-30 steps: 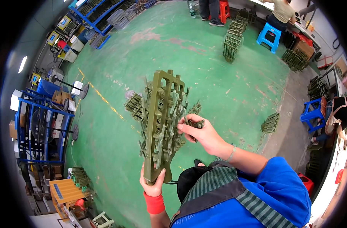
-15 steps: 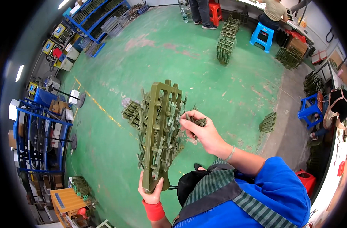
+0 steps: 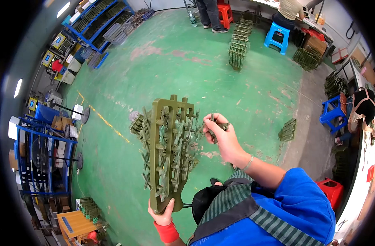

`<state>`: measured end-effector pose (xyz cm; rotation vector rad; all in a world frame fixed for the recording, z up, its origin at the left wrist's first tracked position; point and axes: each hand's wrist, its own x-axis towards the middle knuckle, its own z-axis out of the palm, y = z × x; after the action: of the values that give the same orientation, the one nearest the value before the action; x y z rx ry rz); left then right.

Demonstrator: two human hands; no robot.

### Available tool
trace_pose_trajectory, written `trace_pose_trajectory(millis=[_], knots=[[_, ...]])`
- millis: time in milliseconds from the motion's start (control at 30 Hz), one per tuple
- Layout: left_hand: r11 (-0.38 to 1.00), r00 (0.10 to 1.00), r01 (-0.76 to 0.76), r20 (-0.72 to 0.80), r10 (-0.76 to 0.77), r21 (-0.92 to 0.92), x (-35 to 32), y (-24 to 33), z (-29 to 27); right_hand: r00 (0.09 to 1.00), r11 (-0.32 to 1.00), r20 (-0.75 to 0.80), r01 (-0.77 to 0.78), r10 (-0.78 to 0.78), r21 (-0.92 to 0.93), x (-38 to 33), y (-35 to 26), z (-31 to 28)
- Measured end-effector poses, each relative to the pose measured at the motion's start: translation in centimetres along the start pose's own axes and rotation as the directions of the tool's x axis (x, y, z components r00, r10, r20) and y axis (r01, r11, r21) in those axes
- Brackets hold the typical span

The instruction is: The person uses shears to trim excess plastic from a green frame, then uses a soldering iron to melt and attach small plastic leaf clusters to the frame before placing it among others on the floor.

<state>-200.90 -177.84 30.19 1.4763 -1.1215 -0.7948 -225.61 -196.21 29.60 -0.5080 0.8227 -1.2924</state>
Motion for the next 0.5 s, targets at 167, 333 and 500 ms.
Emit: trace_pose_trajectory(millis=[167, 333, 500], knots=[[1.0, 1.0, -0.005, 0.012, 0.005, -0.024, 0.1, 0.1, -0.6, 0.999, 0.992, 0.025, 0.027, -0.024, -0.124, 1.8, -1.3, -0.2], [1.0, 0.999, -0.026, 0.021, 0.026, -0.011, 0.1, 0.2, -0.6, 0.998, 0.99, 0.06, -0.025, 0.033, -0.136, 3.1, -1.6, -0.4], [0.999, 0.999, -0.035, -0.026, 0.034, -0.035, 0.3, 0.6, -0.1, 0.995, 0.993, 0.071, -0.059, 0.066, -0.102, 2.8, -0.6, -1.5]])
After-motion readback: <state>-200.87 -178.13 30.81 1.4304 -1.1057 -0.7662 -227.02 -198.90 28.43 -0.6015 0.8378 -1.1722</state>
